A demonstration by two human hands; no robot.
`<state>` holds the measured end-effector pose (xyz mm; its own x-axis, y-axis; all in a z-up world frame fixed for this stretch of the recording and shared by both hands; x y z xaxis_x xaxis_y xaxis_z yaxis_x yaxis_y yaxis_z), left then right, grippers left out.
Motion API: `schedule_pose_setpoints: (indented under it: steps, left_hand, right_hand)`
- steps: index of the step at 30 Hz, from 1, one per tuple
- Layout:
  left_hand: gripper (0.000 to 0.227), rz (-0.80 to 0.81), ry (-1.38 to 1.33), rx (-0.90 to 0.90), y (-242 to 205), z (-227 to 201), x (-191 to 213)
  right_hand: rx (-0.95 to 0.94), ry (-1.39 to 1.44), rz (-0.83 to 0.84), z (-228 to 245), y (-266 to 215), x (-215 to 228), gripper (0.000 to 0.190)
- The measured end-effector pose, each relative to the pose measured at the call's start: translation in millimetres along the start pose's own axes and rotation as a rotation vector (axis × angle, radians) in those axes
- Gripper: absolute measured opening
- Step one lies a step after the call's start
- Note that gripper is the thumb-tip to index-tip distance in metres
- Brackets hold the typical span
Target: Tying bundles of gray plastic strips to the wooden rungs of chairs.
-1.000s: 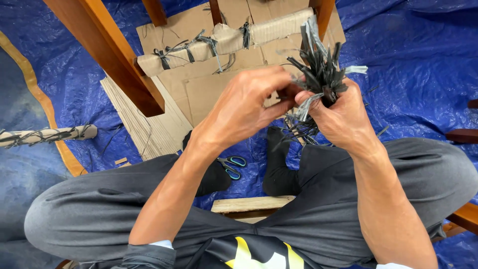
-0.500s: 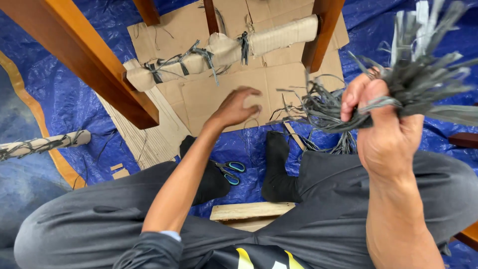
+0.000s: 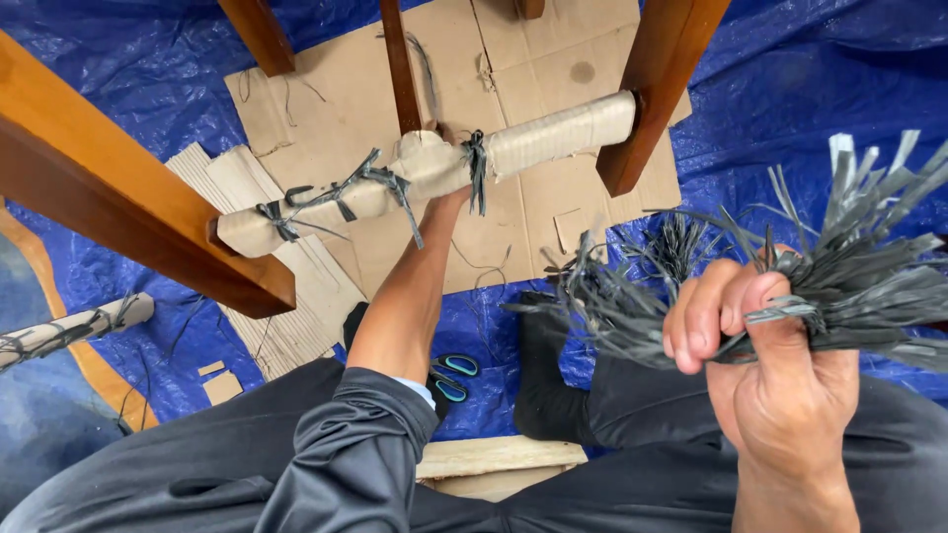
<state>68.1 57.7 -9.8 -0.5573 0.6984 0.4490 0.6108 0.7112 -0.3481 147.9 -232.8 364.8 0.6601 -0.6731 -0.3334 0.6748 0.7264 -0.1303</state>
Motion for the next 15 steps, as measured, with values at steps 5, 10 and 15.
schedule_pose_setpoints:
  steps: [5,10,15]
  left_hand:
    - [0.045,0.014,-0.219,-0.008,-17,-23,28]
    - [0.035,0.034,-0.438,-0.026,-72,-66,59]
    - [0.023,0.163,-0.698,-0.022,-171,-124,61]
  right_hand:
    - [-0.068,0.085,-0.079,0,10,-10,0.027]
    - [-0.187,0.226,-0.173,-25,9,-24,0.023]
    - [-0.431,0.335,-0.268,-99,5,-28,0.034]
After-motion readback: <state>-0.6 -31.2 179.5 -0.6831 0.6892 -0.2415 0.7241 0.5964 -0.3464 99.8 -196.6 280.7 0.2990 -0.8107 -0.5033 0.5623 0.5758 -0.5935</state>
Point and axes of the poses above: each hand's wrist, its own y-axis towards the middle knuckle, its own x-axis out of the back of the hand, z = x × y, the point moved 4 cm from there along y, towards the middle knuckle, and after that the axes turned 1 degree about -y, right-handed, at the moved point
